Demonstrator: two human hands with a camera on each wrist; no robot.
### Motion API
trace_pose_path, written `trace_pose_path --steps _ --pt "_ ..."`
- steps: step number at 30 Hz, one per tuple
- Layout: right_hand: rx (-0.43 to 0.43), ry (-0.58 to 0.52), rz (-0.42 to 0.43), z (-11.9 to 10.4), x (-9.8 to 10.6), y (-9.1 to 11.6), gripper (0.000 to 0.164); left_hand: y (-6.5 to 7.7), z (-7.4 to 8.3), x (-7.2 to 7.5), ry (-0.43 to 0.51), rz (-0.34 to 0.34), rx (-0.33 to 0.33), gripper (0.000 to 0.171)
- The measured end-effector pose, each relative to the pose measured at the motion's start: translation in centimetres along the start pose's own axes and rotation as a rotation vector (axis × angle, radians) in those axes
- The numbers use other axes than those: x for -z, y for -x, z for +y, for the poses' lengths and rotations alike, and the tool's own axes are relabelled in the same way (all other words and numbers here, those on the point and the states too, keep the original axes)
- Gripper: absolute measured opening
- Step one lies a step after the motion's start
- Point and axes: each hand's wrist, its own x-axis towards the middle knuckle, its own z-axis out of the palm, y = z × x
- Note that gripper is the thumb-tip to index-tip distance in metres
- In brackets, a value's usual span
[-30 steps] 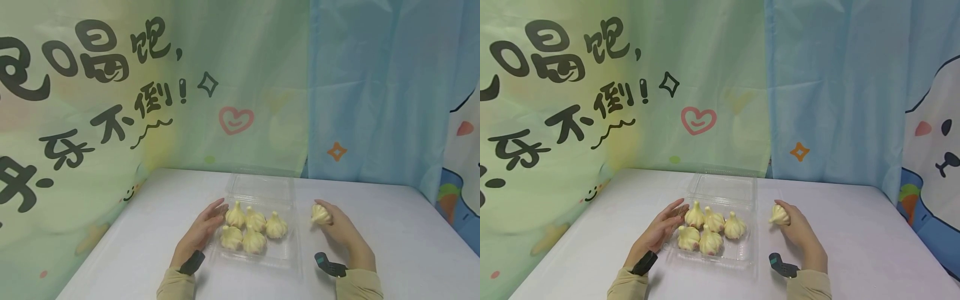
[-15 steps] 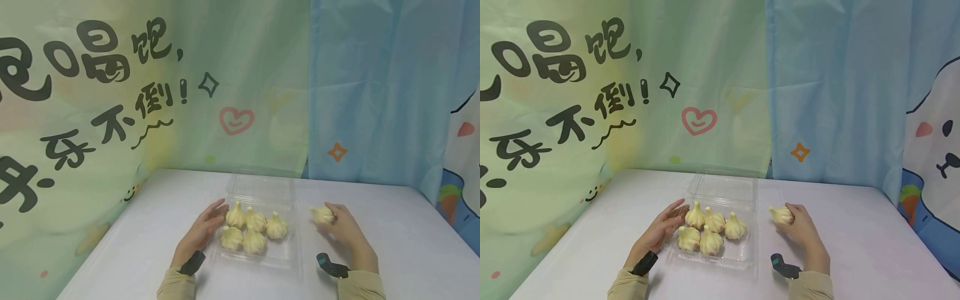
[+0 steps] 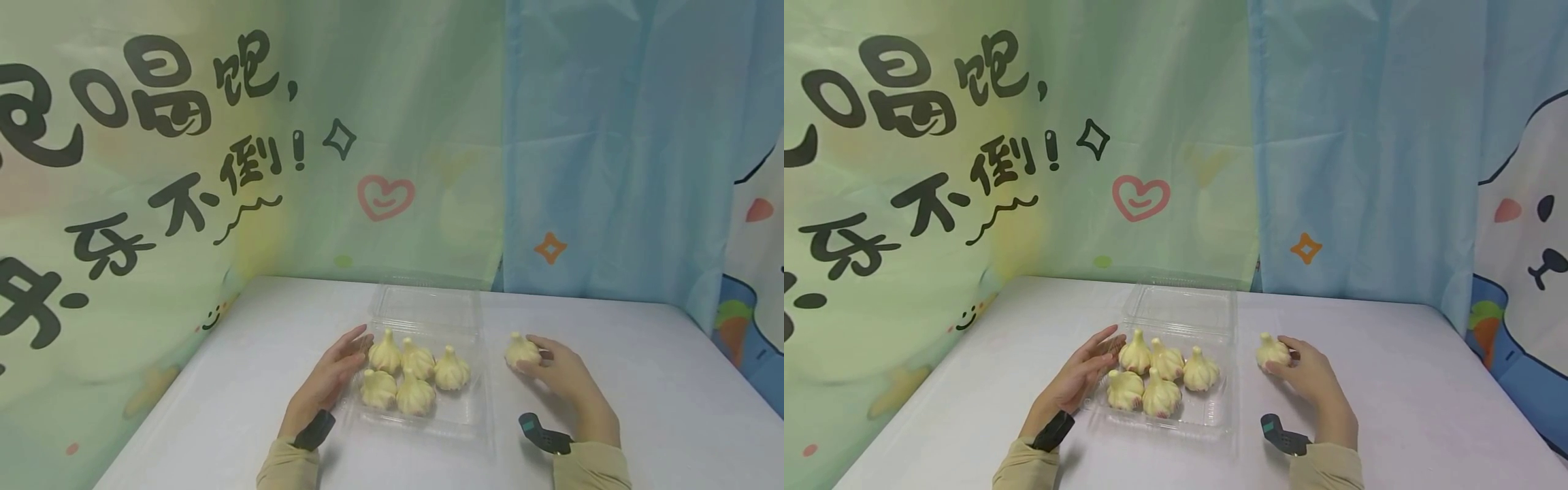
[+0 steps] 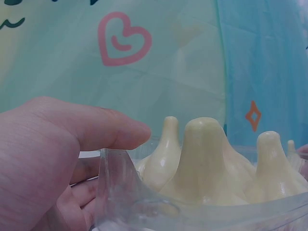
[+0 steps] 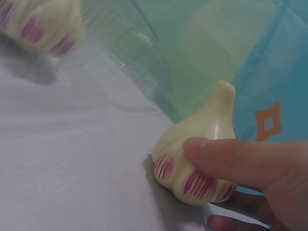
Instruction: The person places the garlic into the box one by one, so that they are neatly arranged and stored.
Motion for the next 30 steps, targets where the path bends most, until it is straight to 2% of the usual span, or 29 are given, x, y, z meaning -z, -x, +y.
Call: trace_pose_path --steps 11,19,30 --pt "0.007 0.047 -0.014 -0.6 0.6 0.3 0.08 0.1 0.0 -0.1 0.011 -0.004 -0.017 0.06" --pt "0.085 0.066 0.009 -1.4 1.4 0.6 0.079 0.1 0.0 0.0 0.002 -0.012 -0.022 0.06" --pt "0.142 0.039 0.011 -4.0 2.7 1.7 0.077 0.1 0.1 0.0 0.008 -0.012 -0.018 0.06"
